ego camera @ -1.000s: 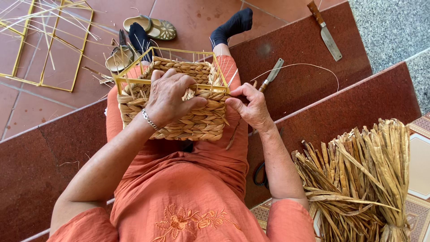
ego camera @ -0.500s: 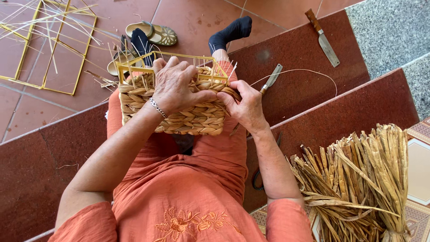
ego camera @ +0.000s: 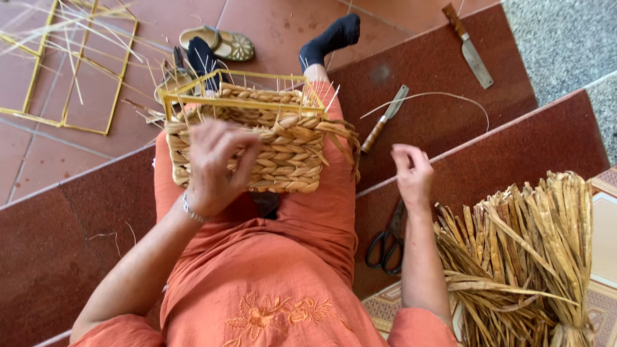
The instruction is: The person weaves a rectangular basket by hand, interlacing dried palm leaves through a bamboo frame. They repeatedly pull strands through the weave, trim excess material with scissors, and adjust the basket's shape while seated on the floor.
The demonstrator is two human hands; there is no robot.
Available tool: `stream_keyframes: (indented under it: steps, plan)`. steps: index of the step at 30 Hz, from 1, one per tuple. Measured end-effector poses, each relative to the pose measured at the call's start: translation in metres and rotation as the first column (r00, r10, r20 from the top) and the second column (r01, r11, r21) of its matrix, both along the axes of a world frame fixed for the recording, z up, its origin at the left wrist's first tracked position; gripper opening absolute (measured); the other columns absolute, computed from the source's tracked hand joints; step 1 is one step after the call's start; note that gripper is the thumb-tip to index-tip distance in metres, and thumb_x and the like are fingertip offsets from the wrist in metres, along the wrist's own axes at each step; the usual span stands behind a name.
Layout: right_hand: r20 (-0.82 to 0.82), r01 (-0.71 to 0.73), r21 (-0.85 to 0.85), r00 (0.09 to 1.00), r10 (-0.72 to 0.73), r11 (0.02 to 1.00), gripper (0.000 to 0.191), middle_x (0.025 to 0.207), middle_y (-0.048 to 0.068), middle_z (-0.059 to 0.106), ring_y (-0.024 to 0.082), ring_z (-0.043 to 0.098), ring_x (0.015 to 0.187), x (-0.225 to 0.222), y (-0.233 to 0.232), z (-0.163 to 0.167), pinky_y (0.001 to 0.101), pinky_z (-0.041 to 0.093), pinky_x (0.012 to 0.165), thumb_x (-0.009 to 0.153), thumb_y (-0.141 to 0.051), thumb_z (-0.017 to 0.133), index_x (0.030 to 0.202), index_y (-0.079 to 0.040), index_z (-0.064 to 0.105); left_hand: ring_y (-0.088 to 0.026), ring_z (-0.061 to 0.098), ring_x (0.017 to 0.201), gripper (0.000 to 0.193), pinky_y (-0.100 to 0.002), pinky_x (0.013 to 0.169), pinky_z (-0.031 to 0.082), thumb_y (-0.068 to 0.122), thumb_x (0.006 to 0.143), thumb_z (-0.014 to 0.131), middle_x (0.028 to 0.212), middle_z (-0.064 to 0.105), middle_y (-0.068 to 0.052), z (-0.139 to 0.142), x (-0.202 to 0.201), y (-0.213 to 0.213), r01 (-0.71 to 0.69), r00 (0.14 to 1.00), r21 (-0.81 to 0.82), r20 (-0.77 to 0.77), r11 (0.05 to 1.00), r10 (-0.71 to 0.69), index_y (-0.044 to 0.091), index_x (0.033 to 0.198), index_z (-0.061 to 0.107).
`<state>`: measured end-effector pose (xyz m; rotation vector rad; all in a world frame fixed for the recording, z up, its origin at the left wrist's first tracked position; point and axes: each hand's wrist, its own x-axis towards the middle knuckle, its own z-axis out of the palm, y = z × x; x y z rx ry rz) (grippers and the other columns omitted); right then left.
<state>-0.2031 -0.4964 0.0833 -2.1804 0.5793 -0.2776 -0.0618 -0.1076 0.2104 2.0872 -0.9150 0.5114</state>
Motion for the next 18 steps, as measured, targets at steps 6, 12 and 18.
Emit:
stream_keyframes:
  steps: [6,12,18]
  plan:
    - [-0.731,-0.07,-0.246,0.669,-0.137,0.967,0.037,0.091,0.011,0.076,0.024,0.072,0.083,-0.143,0.0,-0.036,0.0406,0.057,0.08,0.085,-0.036,0.082,0.109,-0.011,0.069,-0.029,0.063,0.072,0.059,-0.042,0.065,0.053,0.008,0.095,0.062,0.092,0.067,-0.013,-0.035,-0.07,-0.037,0.271,0.906,0.192,-0.381,0.943,-0.182,0.005,0.15,0.041]
    - [-0.589,0.096,-0.282,0.768,-0.251,0.955,0.049,0.097,0.011,0.067,0.026,0.067,0.086,-0.199,0.045,-0.044,0.0434,0.057,0.079,0.078,-0.032,0.087,0.112,-0.005,0.063,-0.031,0.066,0.061,0.078,-0.045,0.051,0.054,0.003,0.085,0.057,0.089,0.066,-0.018,-0.055,-0.061,-0.081,0.272,0.927,0.364,-0.347,0.891,-0.141,0.0,0.157,0.03]
    - [-0.651,0.142,-0.277,0.7,-0.294,0.95,0.056,0.091,0.011,0.068,0.026,0.068,0.084,-0.207,0.053,-0.055,0.042,0.056,0.078,0.072,-0.021,0.089,0.117,-0.006,0.06,-0.023,0.068,0.072,0.036,-0.037,0.058,0.057,0.005,0.099,0.067,0.093,0.062,-0.011,-0.054,-0.051,-0.073,0.255,0.954,0.129,-0.193,0.958,-0.228,0.003,0.133,0.054]
